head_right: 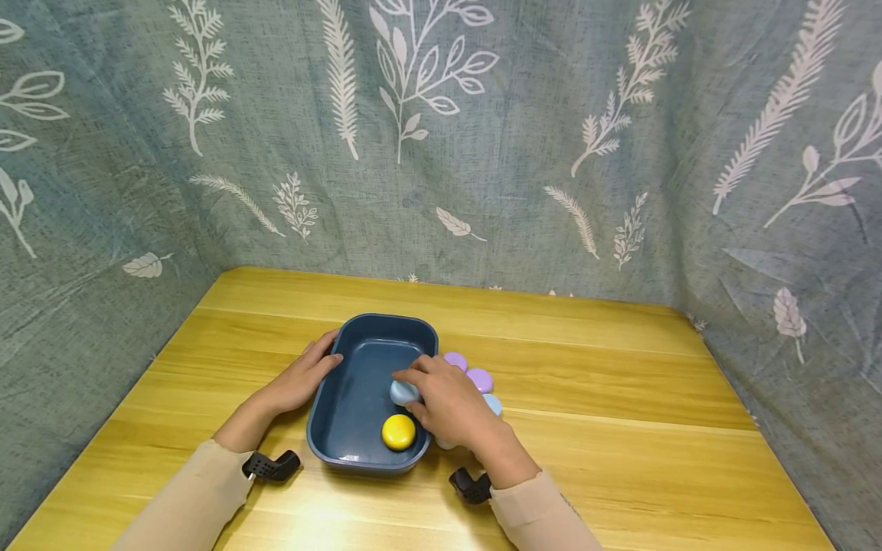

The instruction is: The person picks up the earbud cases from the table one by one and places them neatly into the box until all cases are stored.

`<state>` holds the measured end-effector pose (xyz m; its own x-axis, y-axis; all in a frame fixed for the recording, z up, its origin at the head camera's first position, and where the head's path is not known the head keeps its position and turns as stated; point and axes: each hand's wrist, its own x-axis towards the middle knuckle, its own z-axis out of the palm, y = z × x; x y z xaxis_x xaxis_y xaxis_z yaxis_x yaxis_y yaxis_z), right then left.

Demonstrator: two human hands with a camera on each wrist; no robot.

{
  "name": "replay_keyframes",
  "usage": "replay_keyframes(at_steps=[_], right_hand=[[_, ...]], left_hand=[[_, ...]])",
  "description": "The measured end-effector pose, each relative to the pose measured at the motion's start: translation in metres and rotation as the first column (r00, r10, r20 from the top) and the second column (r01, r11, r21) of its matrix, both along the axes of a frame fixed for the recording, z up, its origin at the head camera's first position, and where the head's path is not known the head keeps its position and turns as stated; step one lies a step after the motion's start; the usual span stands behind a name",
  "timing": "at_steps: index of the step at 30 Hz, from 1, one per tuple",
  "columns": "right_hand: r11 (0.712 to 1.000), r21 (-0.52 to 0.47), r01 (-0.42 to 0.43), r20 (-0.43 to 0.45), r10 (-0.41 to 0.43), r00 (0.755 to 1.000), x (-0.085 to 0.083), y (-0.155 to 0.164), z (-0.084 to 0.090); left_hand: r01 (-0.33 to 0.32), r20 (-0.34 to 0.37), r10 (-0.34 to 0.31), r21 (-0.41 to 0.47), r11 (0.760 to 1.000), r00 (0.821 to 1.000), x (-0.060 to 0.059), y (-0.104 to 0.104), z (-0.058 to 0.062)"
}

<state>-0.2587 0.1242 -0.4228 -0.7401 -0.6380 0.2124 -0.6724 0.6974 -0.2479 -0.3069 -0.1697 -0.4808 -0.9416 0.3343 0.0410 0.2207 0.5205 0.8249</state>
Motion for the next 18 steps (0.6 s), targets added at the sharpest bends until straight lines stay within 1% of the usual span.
replay_keyframes(at_steps=[9, 18], right_hand=[[0.999, 0.013, 0.032, 0.068, -0.032, 0.997, 0.0007, -0.0031, -0.0002], [0.999, 0.013, 0.046, 0.113, -0.048, 0.992, -0.0001, -0.0044, -0.0012]], left_hand=[[0.005, -0.008, -0.005, 0.003, 1.000, 1.000, 0.0001, -0.0004, 0.0002], [-0.005, 0.018, 0.005, -0.007, 1.000, 1.000, 0.0009, -0.0001, 0.0007]])
